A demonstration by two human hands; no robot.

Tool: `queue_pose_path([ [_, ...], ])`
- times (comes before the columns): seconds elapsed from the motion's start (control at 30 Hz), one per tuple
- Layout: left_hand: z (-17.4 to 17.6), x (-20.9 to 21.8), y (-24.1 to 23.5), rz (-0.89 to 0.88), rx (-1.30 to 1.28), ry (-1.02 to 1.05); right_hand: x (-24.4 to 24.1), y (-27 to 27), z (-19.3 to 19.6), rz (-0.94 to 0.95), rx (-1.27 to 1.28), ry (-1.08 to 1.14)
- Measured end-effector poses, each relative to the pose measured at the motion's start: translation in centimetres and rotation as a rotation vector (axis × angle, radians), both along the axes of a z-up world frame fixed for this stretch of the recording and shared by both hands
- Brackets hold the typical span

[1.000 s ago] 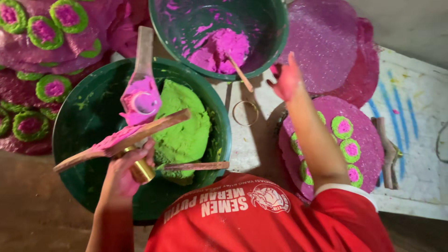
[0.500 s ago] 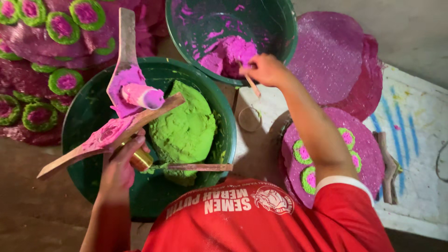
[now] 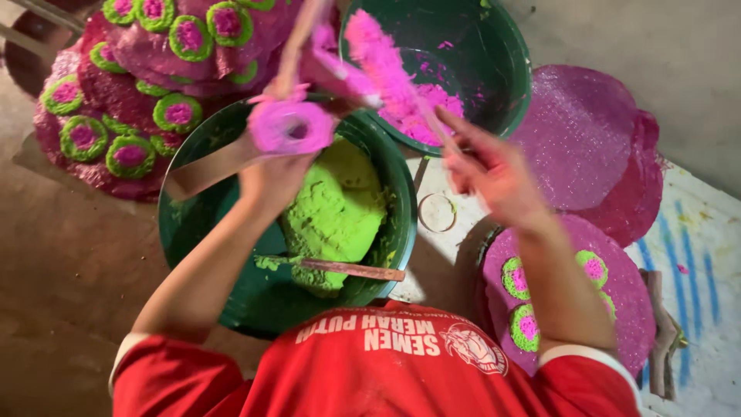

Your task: The person scoops green and pink dough from separate bowls using a wooden tool and fills a circular mold with a mesh bottom. They use a cylindrical tool to press the dough into the mold, creating layered ring patterns. The person repeats this process to fill the mold with multiple green and pink dough rings.

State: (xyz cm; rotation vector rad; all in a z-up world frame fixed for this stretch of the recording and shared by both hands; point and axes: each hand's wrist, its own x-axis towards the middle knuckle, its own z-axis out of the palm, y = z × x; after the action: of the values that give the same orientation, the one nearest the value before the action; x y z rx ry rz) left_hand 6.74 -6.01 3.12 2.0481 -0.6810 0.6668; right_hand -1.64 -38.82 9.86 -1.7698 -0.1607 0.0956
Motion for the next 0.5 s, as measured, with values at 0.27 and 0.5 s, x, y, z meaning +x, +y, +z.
queue_pose_path([
  [0.27,0.2,0.6,-1.7,-0.071,-0.092,0.180,-5.1,7.4,-2.2,-0.015,-0.510,-0.464],
  [0.5,0.0,1.7,0.4,0.104,0.092,-0.138,-5.6,3.5,0.5,-0.009,-0.213,-0.119],
])
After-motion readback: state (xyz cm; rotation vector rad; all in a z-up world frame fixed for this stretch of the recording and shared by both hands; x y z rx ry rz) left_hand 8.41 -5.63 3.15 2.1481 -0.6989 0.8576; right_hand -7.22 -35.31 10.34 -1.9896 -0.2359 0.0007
